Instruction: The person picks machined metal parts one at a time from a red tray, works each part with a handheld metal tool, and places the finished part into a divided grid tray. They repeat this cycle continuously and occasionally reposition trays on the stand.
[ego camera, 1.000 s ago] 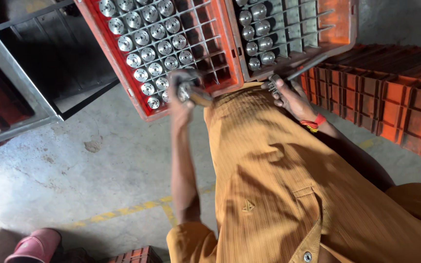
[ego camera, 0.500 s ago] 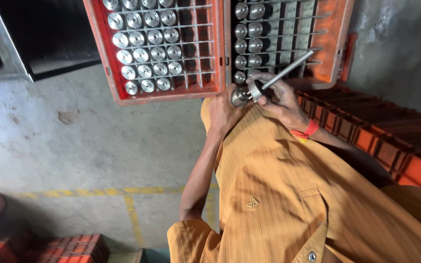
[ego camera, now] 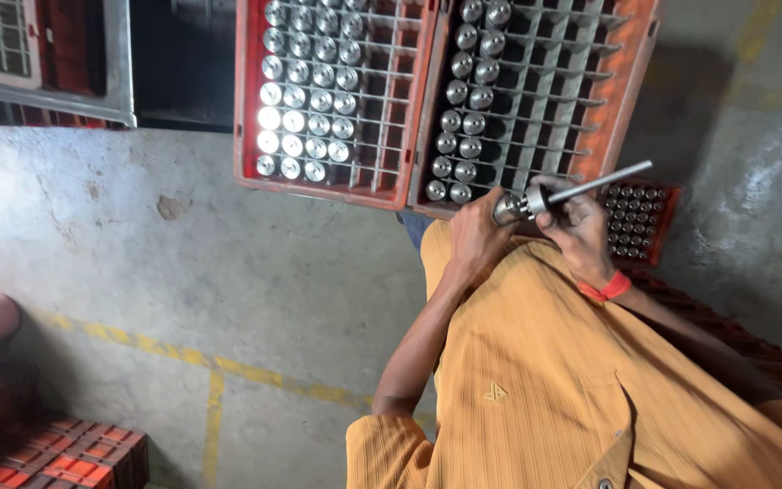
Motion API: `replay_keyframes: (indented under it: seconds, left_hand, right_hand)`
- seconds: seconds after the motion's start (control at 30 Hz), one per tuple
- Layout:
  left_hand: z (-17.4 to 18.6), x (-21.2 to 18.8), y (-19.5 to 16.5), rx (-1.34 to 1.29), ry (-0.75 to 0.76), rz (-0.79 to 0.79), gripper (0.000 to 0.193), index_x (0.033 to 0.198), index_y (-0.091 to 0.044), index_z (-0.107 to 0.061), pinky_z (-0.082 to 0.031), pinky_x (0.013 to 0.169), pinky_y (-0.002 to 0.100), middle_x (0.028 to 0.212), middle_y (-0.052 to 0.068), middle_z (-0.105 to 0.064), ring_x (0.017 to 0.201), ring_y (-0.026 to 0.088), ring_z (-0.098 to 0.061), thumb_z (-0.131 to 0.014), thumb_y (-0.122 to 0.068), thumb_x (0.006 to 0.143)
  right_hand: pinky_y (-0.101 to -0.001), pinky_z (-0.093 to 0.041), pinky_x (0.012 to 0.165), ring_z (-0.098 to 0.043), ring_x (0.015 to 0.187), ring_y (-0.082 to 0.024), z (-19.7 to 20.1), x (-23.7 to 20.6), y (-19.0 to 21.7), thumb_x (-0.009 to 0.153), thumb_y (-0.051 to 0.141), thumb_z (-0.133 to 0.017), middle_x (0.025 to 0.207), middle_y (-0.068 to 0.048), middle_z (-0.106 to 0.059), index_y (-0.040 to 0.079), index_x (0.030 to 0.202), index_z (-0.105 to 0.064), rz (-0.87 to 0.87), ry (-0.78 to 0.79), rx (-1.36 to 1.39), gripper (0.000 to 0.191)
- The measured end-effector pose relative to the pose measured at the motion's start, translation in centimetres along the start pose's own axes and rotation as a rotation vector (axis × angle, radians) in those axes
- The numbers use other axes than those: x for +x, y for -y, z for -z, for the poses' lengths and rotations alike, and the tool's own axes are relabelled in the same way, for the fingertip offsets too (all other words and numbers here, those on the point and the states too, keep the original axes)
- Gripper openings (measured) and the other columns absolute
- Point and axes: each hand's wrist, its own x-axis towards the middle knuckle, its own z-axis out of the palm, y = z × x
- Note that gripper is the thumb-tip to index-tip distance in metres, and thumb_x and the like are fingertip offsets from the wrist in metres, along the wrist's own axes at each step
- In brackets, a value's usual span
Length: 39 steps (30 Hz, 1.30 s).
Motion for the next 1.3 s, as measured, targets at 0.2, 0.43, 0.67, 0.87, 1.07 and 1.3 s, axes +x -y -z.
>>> replay_keyframes:
  seconds: [0.2,0.43,0.67,0.87,1.07,1.3]
  left_hand:
    - [-0.6,0.3,-1.4,0.068,0.007,-0.068,0.029,0.100,-0.007,-0.064,-0.051,0.072,0.050,0.093,0.017,-0.073,0.089,0.041,-0.069,-0.077,-0.016,0.077]
    - [1.4,-0.5,-1.8,-0.054,0.225,-0.011,0.053,0.114,-0.010,-0.070,-0.053,0.075,0.048,0.089,0.017,-0.076,0.087,0.038,-0.072,-0.087,-0.031,0.069]
    - [3.1,0.2,-0.8,-0.024,0.365,-0.039,0.045,0.108,-0.008,-0.071,-0.054,0.074,0.046,0.092,0.016,-0.077,0.081,0.035,-0.074,-0.084,-0.036,0.075]
    - [3.6,0.9,0.5,0.073,0.468,-0.140,0.051,0.108,-0.005,-0.067,-0.055,0.074,0.048,0.096,0.020,-0.075,0.086,0.039,-0.073,-0.082,-0.044,0.079]
    - [4.5,1.4,2.5,0.076,0.531,-0.207,0.060,0.127,-0.005,-0.062,-0.056,0.081,0.049,0.106,0.022,-0.073,0.096,0.040,-0.073,-0.075,-0.050,0.090]
    - [4.9,3.2,7.0,0.474,0.405,-0.565,0.075,0.142,-0.004,-0.057,-0.057,0.079,0.045,0.121,0.018,-0.066,0.099,0.039,-0.070,-0.077,-0.023,0.072]
  right_hand:
    - [-0.0266,-0.052,0.099,-0.062,0.113,-0.012,1.3,0.4,0.0,0.095,0.016,-0.080,0.128,-0.005,-0.063,-0.001,0.138,-0.059,0.100,0.036,-0.019,0.050]
    - [-0.0436,-0.040,0.126,-0.051,0.145,-0.029,1.9,0.5,1.6,0.098,0.044,-0.070,0.145,-0.015,-0.066,-0.001,0.125,-0.067,0.395,0.258,-0.475,0.053]
    - [-0.0431,-0.043,0.119,-0.056,0.133,-0.026,-0.1,1.6,-1.7,0.103,0.059,-0.059,0.131,-0.012,-0.063,0.004,0.123,-0.066,0.393,0.087,0.074,0.059]
    - [-0.0351,-0.049,0.085,-0.058,0.074,-0.016,-1.3,3.1,-8.1,0.111,0.049,-0.056,0.069,-0.001,-0.053,0.015,0.078,-0.051,0.188,-0.116,0.738,0.048]
    - [-0.0377,-0.052,0.088,-0.054,0.069,-0.015,0.3,3.4,-9.0,0.111,0.057,-0.043,0.064,0.002,-0.040,0.015,0.076,-0.043,0.168,-0.320,0.806,0.055]
    - [-0.0397,-0.056,0.088,-0.071,0.092,-0.024,3.5,1.8,-6.3,0.104,0.058,-0.047,0.062,0.002,-0.041,0.014,0.084,-0.049,0.207,-0.502,0.675,0.048]
